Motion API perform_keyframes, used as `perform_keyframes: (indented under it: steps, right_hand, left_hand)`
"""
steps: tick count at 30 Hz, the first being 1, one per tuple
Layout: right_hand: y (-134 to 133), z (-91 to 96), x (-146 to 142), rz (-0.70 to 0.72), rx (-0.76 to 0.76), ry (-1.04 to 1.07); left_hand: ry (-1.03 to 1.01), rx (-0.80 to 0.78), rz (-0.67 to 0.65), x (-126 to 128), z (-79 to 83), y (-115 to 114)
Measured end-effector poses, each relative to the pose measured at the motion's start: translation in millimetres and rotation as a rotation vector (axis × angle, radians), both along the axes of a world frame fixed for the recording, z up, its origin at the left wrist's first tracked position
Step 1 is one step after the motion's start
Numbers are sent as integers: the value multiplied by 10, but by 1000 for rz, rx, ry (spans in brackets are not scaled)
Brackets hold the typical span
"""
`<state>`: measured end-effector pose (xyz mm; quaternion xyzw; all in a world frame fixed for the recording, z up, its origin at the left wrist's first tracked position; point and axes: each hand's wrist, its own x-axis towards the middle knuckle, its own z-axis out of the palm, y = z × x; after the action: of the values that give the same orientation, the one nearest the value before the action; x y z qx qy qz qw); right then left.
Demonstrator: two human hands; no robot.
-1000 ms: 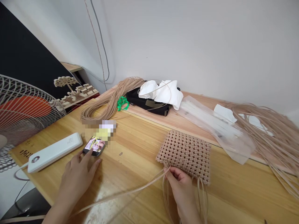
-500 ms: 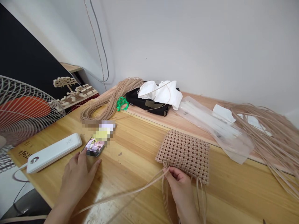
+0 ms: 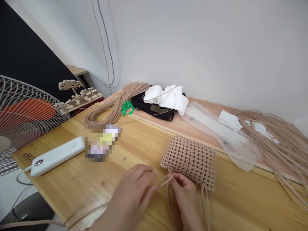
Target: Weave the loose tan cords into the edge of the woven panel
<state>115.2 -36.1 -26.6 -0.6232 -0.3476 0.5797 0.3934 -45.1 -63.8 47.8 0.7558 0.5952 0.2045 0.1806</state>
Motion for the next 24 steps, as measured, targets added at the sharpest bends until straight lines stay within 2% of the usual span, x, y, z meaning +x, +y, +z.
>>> perform_keyframes:
  steps: [3, 7, 11, 17, 24]
  right_hand:
    - [3, -14, 4, 17, 6, 37]
    - [-1, -21, 5, 20, 23, 20]
    - [-15, 12, -5, 8, 7, 37]
    - [-4, -6, 4, -8, 14, -4]
    - [16, -42, 30, 6, 28, -37]
  left_hand:
    - [133, -61, -89, 327, -53, 175]
    - [261, -29, -92, 517, -250, 346]
    - [269, 7, -121, 539, -404, 359]
    - [198, 111, -61, 512, -561, 297]
    - [147, 14, -46, 501, -570, 292]
